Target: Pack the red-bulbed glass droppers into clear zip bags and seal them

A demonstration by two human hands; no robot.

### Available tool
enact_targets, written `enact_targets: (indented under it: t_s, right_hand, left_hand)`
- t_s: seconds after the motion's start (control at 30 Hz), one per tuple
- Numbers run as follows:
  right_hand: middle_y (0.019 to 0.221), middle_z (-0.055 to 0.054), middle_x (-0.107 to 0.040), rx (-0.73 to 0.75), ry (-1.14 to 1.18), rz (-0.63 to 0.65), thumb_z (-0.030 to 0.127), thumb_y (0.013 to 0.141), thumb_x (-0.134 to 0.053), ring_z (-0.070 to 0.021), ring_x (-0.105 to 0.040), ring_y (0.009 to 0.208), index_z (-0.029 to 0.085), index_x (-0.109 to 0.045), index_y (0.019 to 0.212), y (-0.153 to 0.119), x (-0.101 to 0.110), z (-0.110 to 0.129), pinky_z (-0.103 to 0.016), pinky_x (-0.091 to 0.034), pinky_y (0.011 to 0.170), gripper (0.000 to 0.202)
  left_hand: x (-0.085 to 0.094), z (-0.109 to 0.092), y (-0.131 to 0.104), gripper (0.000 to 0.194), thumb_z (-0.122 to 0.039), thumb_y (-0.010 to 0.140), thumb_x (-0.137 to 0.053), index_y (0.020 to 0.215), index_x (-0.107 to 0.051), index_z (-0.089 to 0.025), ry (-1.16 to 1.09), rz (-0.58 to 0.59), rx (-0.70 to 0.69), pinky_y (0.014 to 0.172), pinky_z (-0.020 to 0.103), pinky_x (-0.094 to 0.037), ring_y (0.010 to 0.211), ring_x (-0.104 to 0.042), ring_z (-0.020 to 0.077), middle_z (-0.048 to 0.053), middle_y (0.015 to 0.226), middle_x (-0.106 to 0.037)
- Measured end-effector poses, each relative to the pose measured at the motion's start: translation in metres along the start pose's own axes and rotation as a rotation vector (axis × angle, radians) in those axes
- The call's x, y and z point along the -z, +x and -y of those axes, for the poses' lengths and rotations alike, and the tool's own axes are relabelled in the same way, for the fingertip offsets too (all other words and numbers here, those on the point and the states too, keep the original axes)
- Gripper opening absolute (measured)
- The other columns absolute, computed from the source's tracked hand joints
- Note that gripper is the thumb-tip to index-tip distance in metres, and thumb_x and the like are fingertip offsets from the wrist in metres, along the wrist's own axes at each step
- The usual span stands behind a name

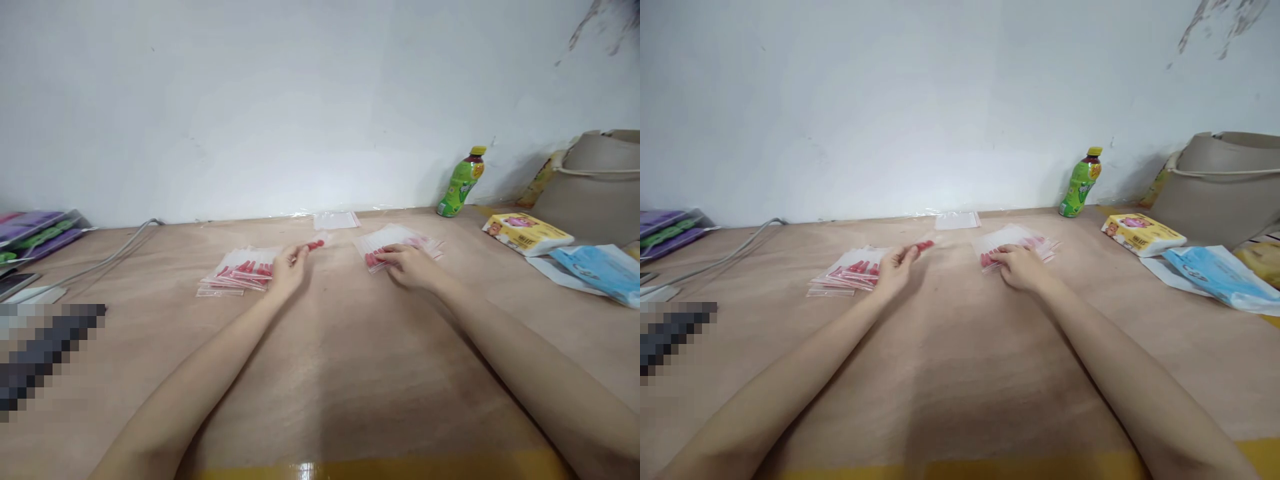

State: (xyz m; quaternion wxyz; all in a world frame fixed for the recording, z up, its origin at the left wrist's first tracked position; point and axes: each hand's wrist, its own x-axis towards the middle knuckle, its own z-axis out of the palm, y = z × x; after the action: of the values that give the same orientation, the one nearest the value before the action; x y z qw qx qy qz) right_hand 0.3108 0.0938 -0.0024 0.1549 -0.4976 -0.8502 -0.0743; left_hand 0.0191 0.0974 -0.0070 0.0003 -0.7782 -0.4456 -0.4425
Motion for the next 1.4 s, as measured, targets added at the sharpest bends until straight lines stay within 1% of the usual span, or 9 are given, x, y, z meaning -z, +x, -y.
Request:
enact_targets:
  t_s: [0.13,0.27,0.43,0.53,0.63,0.7,0.8,1.03,1.4]
  right_hand:
    - [0.113,-0.006,-0.061,0.056,0.072,-0.090,0.014,0.080,-0.041,-0.0218,-0.057,0.102,0.023,-0.064,0.107,0.002,-0.009,0.001,-0.036,-0.044,0.086,0.037]
    - [0.112,-0.005,-0.062,0.136,0.213,-0.129,0.011,0.081,-0.040,-0.0197,-0.058,0.102,0.022,-0.064,0.107,0.005,-0.022,0.016,-0.034,-0.046,0.089,0.037]
    - [0.115,-0.005,-0.060,0.174,0.353,-0.163,0.014,0.083,-0.040,-0.0201,-0.055,0.107,0.023,-0.063,0.108,0.012,-0.035,0.055,-0.036,-0.045,0.092,0.035]
    - [0.117,-0.008,-0.059,0.190,0.431,-0.195,0.017,0.082,-0.044,-0.0197,-0.053,0.110,0.021,-0.058,0.114,0.013,-0.034,0.076,-0.036,-0.043,0.094,0.036]
    - [0.122,-0.010,-0.053,0.225,0.455,-0.185,0.017,0.077,-0.049,-0.0204,-0.050,0.112,0.019,-0.050,0.123,0.011,-0.029,0.081,-0.037,-0.041,0.094,0.046]
    - [0.122,-0.010,-0.051,0.224,0.442,-0.178,0.015,0.071,-0.052,-0.0216,-0.050,0.110,0.019,-0.050,0.122,0.009,-0.026,0.074,-0.038,-0.041,0.092,0.051]
    - [0.113,-0.010,-0.054,0.161,0.395,-0.190,0.012,0.065,-0.053,-0.0230,-0.052,0.102,0.019,-0.056,0.114,0.006,-0.025,0.060,-0.038,-0.041,0.086,0.049]
    - [0.087,-0.007,-0.062,0.145,0.190,-0.264,0.021,0.081,-0.048,-0.0198,-0.054,0.086,0.020,-0.065,0.089,0.002,-0.028,0.052,-0.034,-0.034,0.074,0.019]
    - [0.082,-0.004,-0.066,0.119,0.215,-0.254,0.025,0.084,-0.048,-0.0163,-0.055,0.082,0.019,-0.063,0.083,0.006,-0.024,0.060,-0.032,-0.029,0.077,0.016]
  left_hand:
    - [0.045,0.018,0.004,0.034,-0.030,0.092,-0.035,0.109,-0.061,-0.015,0.031,0.040,-0.025,0.090,0.034,-0.043,0.105,-0.054,0.0203,0.009,0.108,-0.061]
    - [0.087,0.036,-0.008,0.032,-0.034,0.089,-0.040,0.098,-0.067,-0.021,0.109,0.279,-0.116,0.085,0.033,-0.046,0.101,-0.055,0.0210,0.006,0.105,-0.060]
    - [0.106,0.053,-0.018,0.032,-0.028,0.088,-0.036,0.103,-0.065,-0.024,0.227,0.497,-0.185,0.079,0.031,-0.046,0.090,-0.058,0.0194,0.006,0.102,-0.060]
    - [0.114,0.056,-0.022,0.033,-0.027,0.086,-0.036,0.102,-0.064,-0.022,0.295,0.521,-0.192,0.079,0.032,-0.045,0.090,-0.057,0.0205,0.007,0.100,-0.060]
    - [0.119,0.049,-0.028,0.031,-0.032,0.081,-0.045,0.104,-0.062,-0.021,0.380,0.477,-0.185,0.086,0.043,-0.040,0.101,-0.051,0.0282,0.010,0.106,-0.057]
    - [0.114,0.037,-0.033,0.036,-0.036,0.077,-0.052,0.109,-0.058,-0.021,0.436,0.395,-0.198,0.091,0.050,-0.034,0.111,-0.044,0.0327,0.011,0.113,-0.054]
    - [0.089,0.014,-0.038,0.033,-0.034,0.079,-0.052,0.109,-0.056,-0.019,0.327,0.329,-0.270,0.094,0.046,-0.035,0.107,-0.048,0.0276,0.010,0.110,-0.055]
    - [0.018,-0.015,-0.027,0.031,-0.020,0.082,-0.051,0.113,-0.051,-0.018,0.144,0.375,-0.355,0.086,0.030,-0.045,0.099,-0.055,0.0194,0.009,0.112,-0.054]
    - [0.006,-0.008,-0.028,0.013,-0.017,0.084,-0.048,0.088,-0.060,-0.015,0.144,0.298,-0.384,0.074,0.028,-0.049,0.081,-0.060,0.0176,0.007,0.090,-0.062]
